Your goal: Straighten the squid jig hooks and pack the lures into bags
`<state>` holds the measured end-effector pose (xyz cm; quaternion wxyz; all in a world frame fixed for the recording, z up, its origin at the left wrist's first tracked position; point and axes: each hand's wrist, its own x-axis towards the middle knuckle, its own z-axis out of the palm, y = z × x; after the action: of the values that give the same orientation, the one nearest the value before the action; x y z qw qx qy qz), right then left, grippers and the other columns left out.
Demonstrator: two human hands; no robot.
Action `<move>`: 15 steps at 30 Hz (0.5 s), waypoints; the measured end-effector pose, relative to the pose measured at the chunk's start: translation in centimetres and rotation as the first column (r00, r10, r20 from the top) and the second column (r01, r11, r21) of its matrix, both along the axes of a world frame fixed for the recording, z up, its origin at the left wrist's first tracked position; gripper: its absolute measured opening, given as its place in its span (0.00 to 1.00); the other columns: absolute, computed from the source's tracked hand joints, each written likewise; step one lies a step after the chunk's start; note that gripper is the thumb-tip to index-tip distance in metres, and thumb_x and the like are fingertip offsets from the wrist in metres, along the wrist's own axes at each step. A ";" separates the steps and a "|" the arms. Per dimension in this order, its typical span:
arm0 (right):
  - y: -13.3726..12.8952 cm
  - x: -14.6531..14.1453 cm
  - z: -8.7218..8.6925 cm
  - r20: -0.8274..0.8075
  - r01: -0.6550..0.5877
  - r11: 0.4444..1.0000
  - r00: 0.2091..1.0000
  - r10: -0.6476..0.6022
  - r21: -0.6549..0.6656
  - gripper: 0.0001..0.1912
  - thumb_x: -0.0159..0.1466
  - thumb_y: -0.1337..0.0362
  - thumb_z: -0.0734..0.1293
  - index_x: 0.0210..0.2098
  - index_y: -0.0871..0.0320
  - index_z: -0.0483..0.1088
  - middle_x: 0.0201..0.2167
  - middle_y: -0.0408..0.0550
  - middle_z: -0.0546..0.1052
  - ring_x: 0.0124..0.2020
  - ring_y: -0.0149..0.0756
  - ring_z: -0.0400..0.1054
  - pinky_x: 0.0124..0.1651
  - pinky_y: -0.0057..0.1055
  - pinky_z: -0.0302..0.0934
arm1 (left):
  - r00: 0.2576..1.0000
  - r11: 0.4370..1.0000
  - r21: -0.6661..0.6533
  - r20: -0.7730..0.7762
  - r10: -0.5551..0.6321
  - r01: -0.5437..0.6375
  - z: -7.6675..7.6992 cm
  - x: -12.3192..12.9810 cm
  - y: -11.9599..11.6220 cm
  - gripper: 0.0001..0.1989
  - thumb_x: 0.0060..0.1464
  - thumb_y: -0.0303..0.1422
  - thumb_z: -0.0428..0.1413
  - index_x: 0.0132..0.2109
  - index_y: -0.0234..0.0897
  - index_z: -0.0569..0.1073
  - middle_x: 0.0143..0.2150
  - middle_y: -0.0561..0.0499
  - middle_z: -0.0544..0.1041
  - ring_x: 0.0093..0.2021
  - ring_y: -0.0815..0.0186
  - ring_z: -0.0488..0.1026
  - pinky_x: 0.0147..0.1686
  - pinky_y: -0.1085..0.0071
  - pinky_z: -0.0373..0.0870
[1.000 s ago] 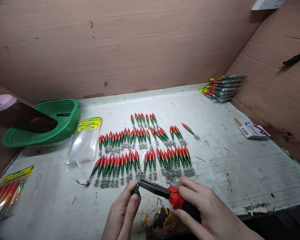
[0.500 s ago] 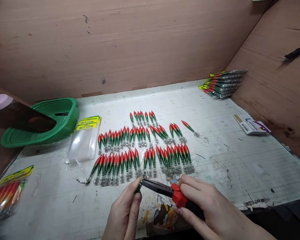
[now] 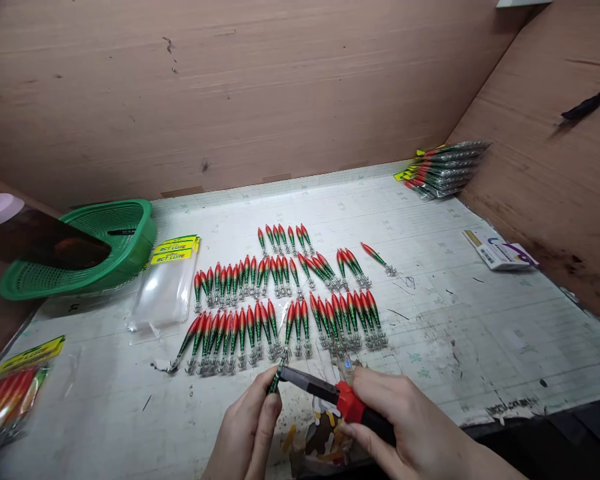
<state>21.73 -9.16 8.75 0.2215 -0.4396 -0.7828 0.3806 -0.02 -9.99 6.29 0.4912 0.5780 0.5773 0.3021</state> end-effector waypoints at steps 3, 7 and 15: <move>0.1 0.8 -0.8 -0.015 0.054 0.997 0.998 -0.055 -0.049 0.09 0.67 0.62 0.60 0.32 0.56 0.66 0.27 0.45 0.71 0.28 0.34 0.68 0.31 0.27 0.63 | 0.984 0.984 -0.175 0.168 0.055 -0.025 0.5 -0.8 0.7 0.25 0.63 0.47 0.43 0.55 0.36 0.72 0.26 0.50 0.71 0.25 0.66 0.68 0.25 0.71 0.67; 1.1 5.5 -3.6 0.153 0.384 0.907 0.899 -0.410 0.174 0.11 0.67 0.56 0.60 0.37 0.55 0.69 0.37 0.50 0.74 0.39 0.41 0.71 0.39 0.33 0.65 | 0.987 0.990 0.047 0.097 0.125 -0.130 1.6 -4.0 5.8 0.19 0.64 0.41 0.45 0.54 0.37 0.72 0.31 0.50 0.71 0.30 0.66 0.69 0.31 0.69 0.70; 2.2 14.1 -11.1 0.408 0.463 0.600 0.452 -0.793 0.652 0.18 0.63 0.47 0.57 0.28 0.54 0.63 0.29 0.56 0.67 0.27 0.51 0.64 0.26 0.47 0.61 | 0.810 0.815 0.466 -0.587 -0.006 0.345 -0.1 -8.4 25.8 0.08 0.59 0.26 0.53 0.35 0.38 0.77 0.53 0.46 0.73 0.60 0.54 0.63 0.60 0.50 0.59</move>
<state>35.80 -7.00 -2.37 0.1497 -0.7449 -0.6407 -0.1106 -8.42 15.82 6.23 0.1385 0.8101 0.5241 0.2235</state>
